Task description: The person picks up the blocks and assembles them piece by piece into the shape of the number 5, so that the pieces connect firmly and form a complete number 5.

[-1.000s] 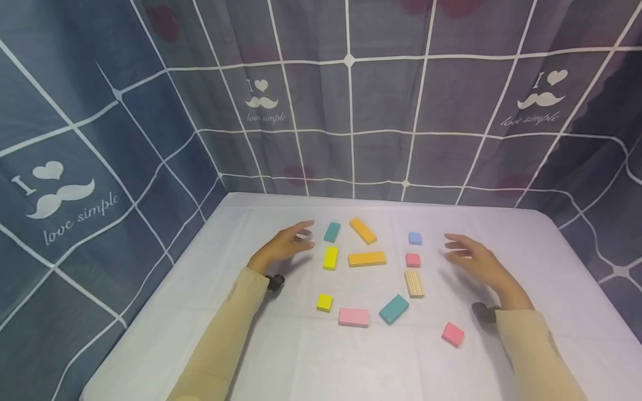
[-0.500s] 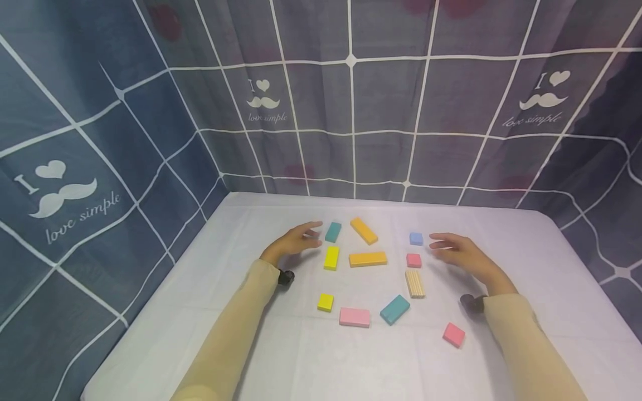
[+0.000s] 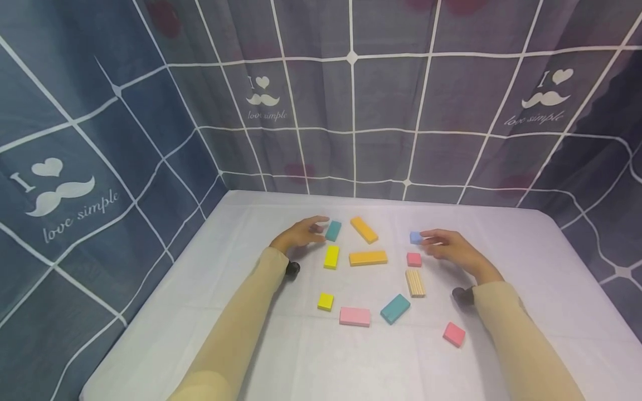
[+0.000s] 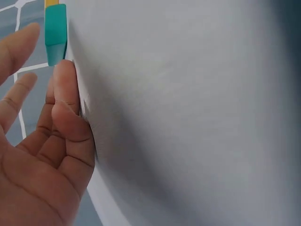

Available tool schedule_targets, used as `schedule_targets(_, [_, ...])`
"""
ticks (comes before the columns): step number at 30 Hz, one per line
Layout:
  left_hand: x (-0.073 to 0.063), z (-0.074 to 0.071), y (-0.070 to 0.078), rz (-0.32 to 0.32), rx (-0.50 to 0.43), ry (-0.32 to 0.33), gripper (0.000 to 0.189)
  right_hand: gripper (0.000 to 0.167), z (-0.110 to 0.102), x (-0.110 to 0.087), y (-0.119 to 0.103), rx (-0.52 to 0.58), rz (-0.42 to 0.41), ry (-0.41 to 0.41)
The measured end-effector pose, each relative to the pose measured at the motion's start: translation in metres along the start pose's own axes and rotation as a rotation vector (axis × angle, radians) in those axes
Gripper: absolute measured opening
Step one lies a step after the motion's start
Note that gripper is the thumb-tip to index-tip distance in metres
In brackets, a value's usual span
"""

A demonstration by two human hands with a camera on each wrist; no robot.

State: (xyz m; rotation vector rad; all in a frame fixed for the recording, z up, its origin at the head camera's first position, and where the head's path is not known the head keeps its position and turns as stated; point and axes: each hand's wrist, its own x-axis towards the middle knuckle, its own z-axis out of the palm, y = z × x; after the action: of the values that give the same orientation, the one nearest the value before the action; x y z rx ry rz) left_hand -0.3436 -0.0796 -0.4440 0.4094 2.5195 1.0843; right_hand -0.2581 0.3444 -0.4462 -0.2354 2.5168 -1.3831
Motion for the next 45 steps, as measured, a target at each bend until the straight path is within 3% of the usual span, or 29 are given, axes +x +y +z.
schedule_targets(14, [0.015, -0.008, 0.004, -0.108, 0.023, -0.119, 0.074, 0.055, 0.006, 0.018, -0.004, 0.051, 0.018, -0.014])
schedule_targets(27, [0.02, -0.013, 0.011, -0.15, 0.106, -0.15, 0.075, 0.056, 0.008, 0.036, -0.014, 0.066, 0.006, -0.026])
schedule_targets(33, [0.022, -0.014, 0.013, -0.166, 0.099, -0.169, 0.073, 0.056, 0.012, 0.046, -0.015, 0.101, -0.021, -0.033])
schedule_targets(45, [0.03, -0.01, 0.011, -0.195, 0.148, -0.143, 0.069, 0.055, 0.016, 0.061, -0.029, 0.082, -0.01, -0.052])
